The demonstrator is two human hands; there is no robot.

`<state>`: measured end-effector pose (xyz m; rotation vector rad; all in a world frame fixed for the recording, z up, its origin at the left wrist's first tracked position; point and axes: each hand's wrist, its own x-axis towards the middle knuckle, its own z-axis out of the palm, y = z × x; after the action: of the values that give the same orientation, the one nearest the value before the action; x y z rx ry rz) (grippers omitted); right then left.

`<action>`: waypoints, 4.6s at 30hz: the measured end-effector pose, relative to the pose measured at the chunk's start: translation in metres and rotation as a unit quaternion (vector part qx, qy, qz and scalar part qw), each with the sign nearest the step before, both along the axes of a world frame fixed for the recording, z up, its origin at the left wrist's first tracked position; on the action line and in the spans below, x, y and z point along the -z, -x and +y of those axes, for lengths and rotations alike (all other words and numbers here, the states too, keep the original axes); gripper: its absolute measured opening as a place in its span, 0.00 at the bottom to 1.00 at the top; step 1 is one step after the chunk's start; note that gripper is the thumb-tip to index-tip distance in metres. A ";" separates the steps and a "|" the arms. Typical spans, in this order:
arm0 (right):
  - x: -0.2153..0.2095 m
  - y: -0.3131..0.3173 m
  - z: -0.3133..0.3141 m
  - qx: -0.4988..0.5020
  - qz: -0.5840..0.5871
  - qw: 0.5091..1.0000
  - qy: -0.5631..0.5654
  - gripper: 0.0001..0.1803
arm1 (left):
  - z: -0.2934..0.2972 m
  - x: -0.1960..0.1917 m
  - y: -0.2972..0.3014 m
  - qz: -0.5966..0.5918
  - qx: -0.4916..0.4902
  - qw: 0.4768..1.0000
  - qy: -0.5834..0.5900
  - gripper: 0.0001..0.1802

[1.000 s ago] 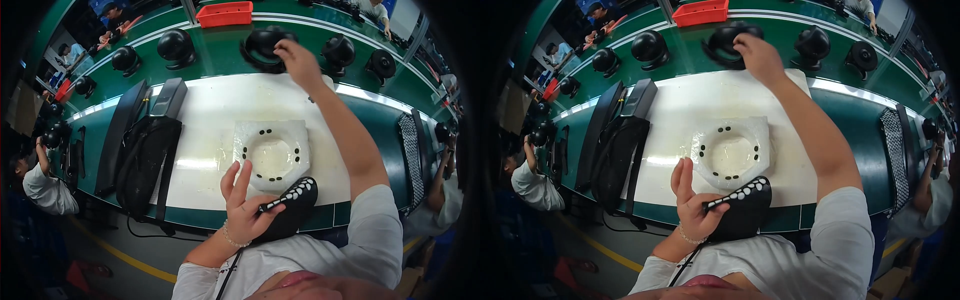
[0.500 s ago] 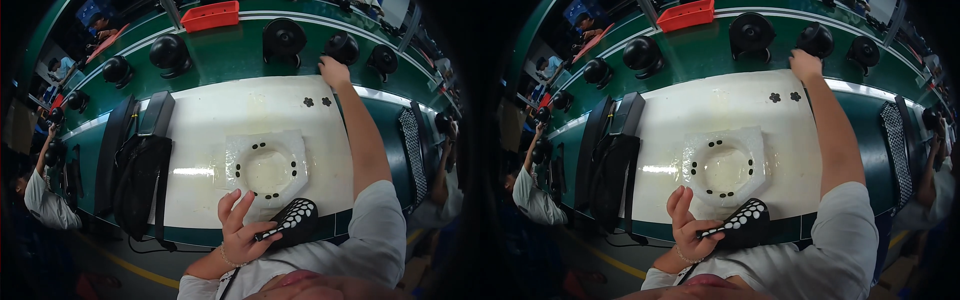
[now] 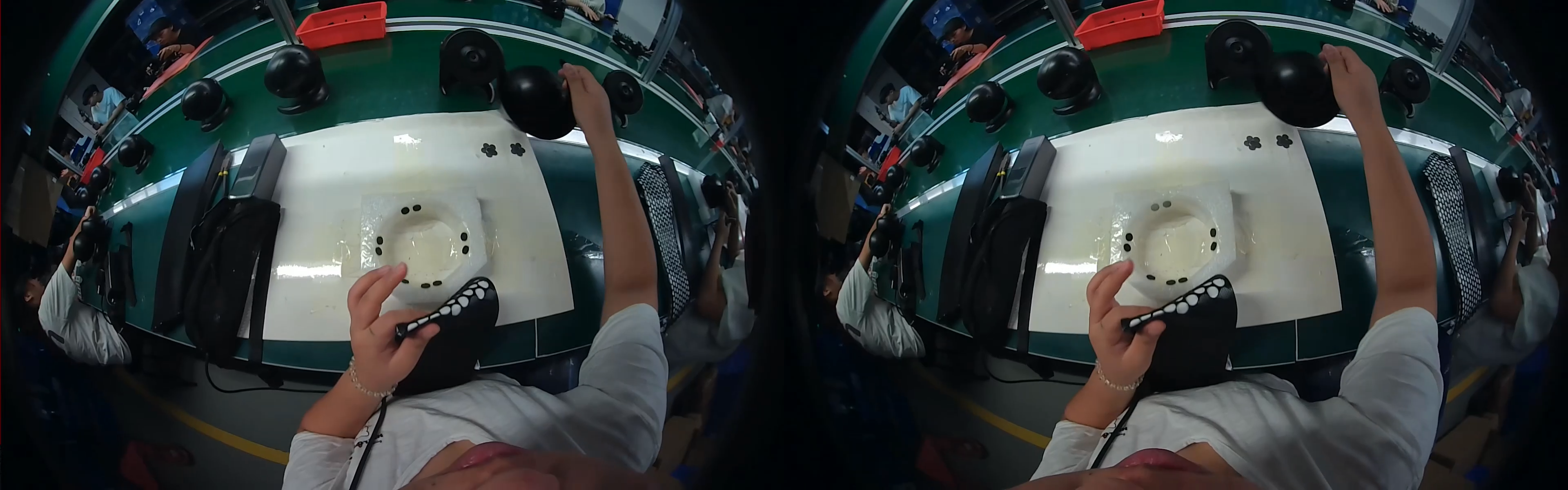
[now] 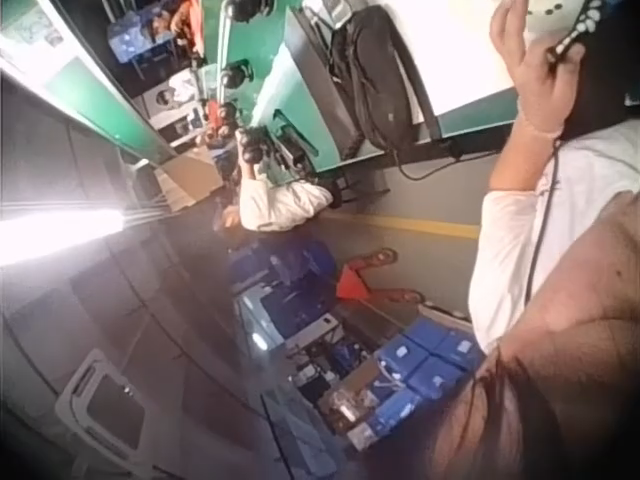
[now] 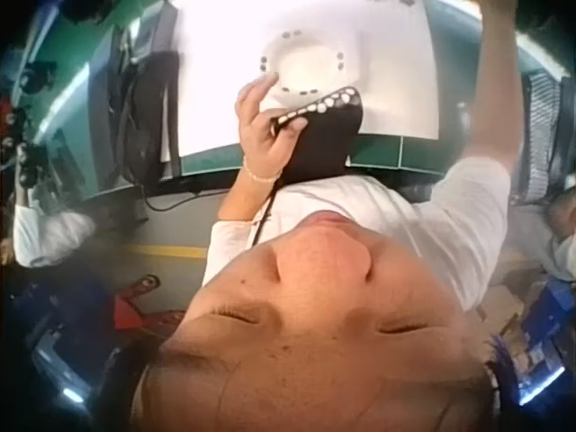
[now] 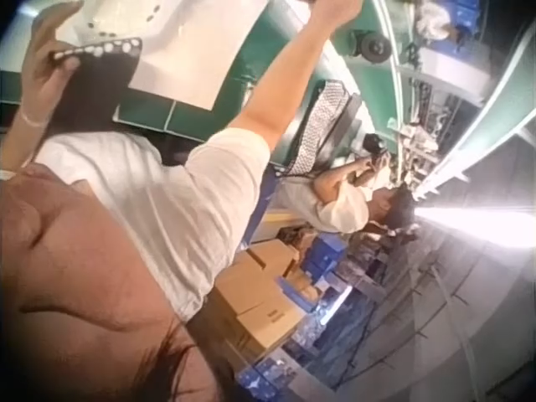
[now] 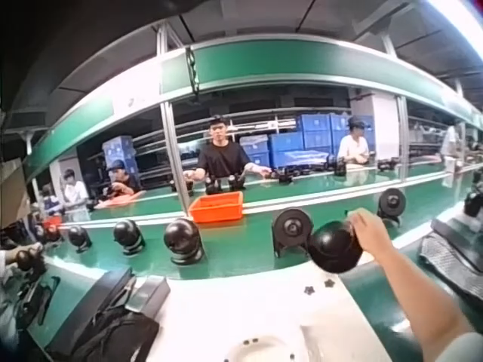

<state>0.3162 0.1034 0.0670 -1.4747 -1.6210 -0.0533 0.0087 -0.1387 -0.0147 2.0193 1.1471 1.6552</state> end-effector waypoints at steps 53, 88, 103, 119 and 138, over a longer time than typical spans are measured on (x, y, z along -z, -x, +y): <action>0.019 0.104 -0.206 -0.518 0.088 0.846 -0.090 0.14 | -0.020 -0.018 0.002 -0.178 0.097 0.970 0.131 0.12; 0.008 0.131 -0.188 -0.473 0.078 0.878 0.005 0.38 | -0.016 -0.013 0.004 -0.006 -0.067 0.997 0.022 0.16; -0.018 0.134 -0.211 -0.426 -0.322 0.836 -0.128 0.27 | -0.006 -0.016 -0.005 -0.004 -0.036 0.998 0.049 0.13; 0.024 0.115 -0.195 -0.415 -0.005 0.910 -0.007 0.29 | 0.000 -0.011 -0.008 0.007 -0.056 0.998 -0.010 0.12; -0.007 0.103 -0.214 -0.319 -0.146 0.936 0.023 0.15 | -0.002 -0.009 -0.008 0.004 -0.060 0.998 -0.006 0.12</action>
<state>0.2137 -0.1107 0.0740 -0.9371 -2.2910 0.1408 0.0163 -0.1406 -0.0059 2.0015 1.2880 1.7165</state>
